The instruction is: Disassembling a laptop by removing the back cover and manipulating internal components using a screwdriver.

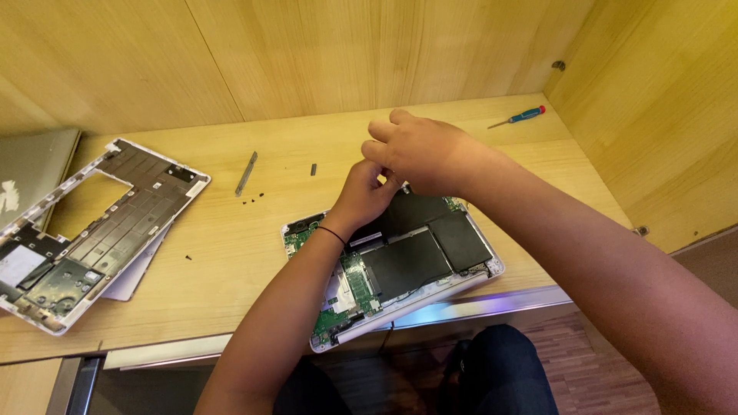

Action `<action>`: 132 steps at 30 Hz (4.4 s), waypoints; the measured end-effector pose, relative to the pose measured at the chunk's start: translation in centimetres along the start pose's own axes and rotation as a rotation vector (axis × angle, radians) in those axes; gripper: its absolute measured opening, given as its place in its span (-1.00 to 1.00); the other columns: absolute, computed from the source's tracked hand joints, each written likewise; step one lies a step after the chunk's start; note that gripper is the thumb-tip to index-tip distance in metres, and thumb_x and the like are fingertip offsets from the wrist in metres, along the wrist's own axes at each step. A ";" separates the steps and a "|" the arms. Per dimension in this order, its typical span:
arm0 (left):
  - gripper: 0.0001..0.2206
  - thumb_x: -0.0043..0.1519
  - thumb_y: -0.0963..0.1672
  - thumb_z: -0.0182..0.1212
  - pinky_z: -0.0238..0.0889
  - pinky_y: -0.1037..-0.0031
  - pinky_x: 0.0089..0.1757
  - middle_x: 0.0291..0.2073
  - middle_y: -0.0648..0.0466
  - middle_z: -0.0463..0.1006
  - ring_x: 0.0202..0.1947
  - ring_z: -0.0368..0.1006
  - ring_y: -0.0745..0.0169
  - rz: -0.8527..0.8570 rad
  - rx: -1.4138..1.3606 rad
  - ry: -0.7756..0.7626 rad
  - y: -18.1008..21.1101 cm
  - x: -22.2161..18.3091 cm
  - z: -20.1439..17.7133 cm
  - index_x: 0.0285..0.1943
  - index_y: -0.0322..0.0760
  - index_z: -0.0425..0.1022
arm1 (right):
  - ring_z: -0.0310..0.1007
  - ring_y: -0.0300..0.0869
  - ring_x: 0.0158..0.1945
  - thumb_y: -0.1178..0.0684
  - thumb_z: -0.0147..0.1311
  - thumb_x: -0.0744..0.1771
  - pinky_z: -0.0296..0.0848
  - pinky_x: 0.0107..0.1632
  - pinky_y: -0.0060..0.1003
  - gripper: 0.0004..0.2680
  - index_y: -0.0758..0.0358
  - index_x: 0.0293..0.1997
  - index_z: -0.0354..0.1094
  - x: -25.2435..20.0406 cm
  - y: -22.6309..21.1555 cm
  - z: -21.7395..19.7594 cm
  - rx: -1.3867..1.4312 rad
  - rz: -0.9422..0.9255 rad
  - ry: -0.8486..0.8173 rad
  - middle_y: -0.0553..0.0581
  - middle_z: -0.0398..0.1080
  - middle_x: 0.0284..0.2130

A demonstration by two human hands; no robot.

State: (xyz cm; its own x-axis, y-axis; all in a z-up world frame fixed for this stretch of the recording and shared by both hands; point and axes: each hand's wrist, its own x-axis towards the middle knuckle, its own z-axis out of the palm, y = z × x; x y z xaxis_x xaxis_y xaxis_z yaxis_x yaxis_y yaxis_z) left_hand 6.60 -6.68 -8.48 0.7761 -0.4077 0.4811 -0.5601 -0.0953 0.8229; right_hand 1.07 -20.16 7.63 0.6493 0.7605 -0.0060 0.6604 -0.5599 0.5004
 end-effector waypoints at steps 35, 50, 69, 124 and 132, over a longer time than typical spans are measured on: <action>-0.79 0.11 0.01 0.13 0.26 0.24 -0.36 -0.25 0.38 0.61 -0.27 0.47 0.22 -0.224 0.611 -0.094 8.2 -0.7 -1.7 -0.11 0.08 0.51 | 0.45 0.14 -0.08 -0.14 -0.03 0.31 0.42 -0.20 0.02 -0.77 0.03 0.01 0.36 0.3 0.9 -2.0 0.298 0.649 -0.345 0.17 0.42 -0.10; -0.21 -0.14 0.19 0.37 0.26 0.07 -0.31 -0.19 -0.03 0.48 -0.11 0.34 -0.16 -0.217 1.075 -0.423 10.8 -2.8 -0.5 0.22 -0.11 0.18 | 0.31 -0.03 -0.23 0.01 0.13 0.16 0.42 -0.40 -0.13 -0.85 -0.15 -0.27 0.42 0.0 2.2 1.5 -0.059 0.021 -0.004 -0.03 0.26 -0.32; -0.41 -0.20 -0.02 0.48 0.40 0.01 -0.27 -0.45 -0.29 0.50 -0.34 0.51 -0.38 -0.075 0.931 -0.356 11.9 -2.9 -0.8 -0.13 -0.33 0.22 | 0.28 -0.34 -0.39 0.27 -0.13 0.41 0.37 -0.35 -0.53 -0.89 0.27 -0.09 0.36 -13.3 1.5 16.4 1.252 1.037 0.882 0.09 0.34 -0.36; -0.37 -0.17 0.04 0.44 0.29 -0.13 -0.16 -0.23 -0.22 0.41 -0.05 0.34 -0.30 -0.265 0.883 -0.472 12.2 -2.0 -1.1 -0.01 -0.20 0.20 | 0.34 0.02 -0.21 0.35 0.12 0.28 0.33 -0.20 -0.24 -0.83 0.32 -0.09 0.37 -14.0 -1.3 15.4 0.947 1.102 0.754 0.21 0.27 -0.29; -0.40 -0.11 0.09 0.37 0.15 0.06 -0.09 -0.07 -0.01 0.31 0.05 0.15 -0.03 -0.366 0.857 -0.532 12.3 -1.7 -1.5 0.09 -0.01 0.24 | 0.42 -0.08 -0.39 0.19 0.14 0.29 0.30 -0.41 -0.40 -0.79 0.19 -0.06 0.20 -18.3 -1.6 12.2 1.822 1.031 1.330 0.12 0.31 -0.33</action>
State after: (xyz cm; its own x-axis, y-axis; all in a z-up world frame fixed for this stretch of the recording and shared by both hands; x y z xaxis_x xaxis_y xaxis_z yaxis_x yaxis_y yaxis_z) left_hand -1.18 -5.75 1.26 0.8281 -0.5486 -0.1154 -0.4962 -0.8131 0.3045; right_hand -7.26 -37.19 -3.67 0.8306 -0.4746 0.2914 0.4309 0.2162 -0.8761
